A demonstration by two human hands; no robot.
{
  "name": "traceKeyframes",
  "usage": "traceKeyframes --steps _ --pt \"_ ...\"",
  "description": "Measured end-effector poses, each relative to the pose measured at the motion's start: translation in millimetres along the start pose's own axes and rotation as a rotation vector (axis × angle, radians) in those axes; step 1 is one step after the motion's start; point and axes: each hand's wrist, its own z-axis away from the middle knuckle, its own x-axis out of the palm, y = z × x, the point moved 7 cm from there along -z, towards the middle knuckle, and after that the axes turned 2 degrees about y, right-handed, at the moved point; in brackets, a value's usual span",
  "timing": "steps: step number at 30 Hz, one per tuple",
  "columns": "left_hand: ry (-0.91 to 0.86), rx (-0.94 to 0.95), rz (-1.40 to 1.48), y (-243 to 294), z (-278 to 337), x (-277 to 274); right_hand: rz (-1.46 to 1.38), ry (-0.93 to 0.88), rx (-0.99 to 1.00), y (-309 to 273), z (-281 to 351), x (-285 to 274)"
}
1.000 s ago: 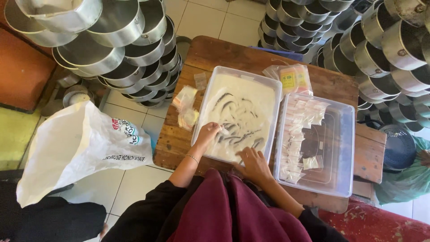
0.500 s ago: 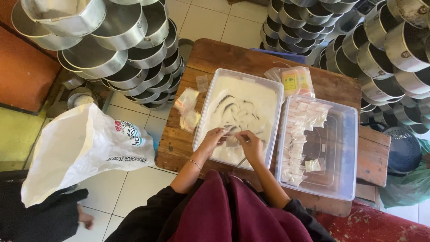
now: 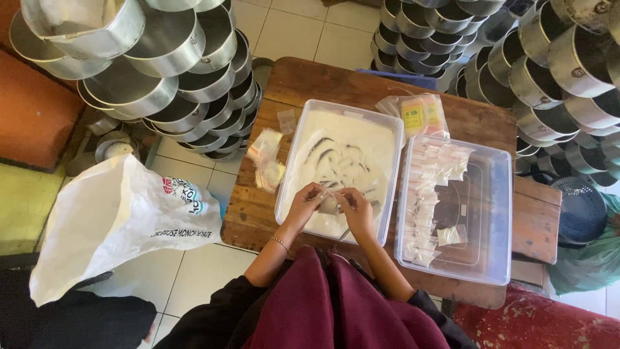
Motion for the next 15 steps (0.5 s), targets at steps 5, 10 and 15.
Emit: traceKeyframes --steps 5,10,15 --pt "0.004 0.079 -0.084 5.4 0.9 5.7 -0.024 0.031 -0.018 -5.5 6.1 -0.9" --pt "0.033 0.151 -0.172 -5.1 -4.7 9.8 0.064 0.122 -0.032 -5.6 12.5 -9.8" --pt "0.023 0.137 -0.078 10.9 3.5 29.4 0.031 0.157 -0.013 10.4 10.7 -24.2"
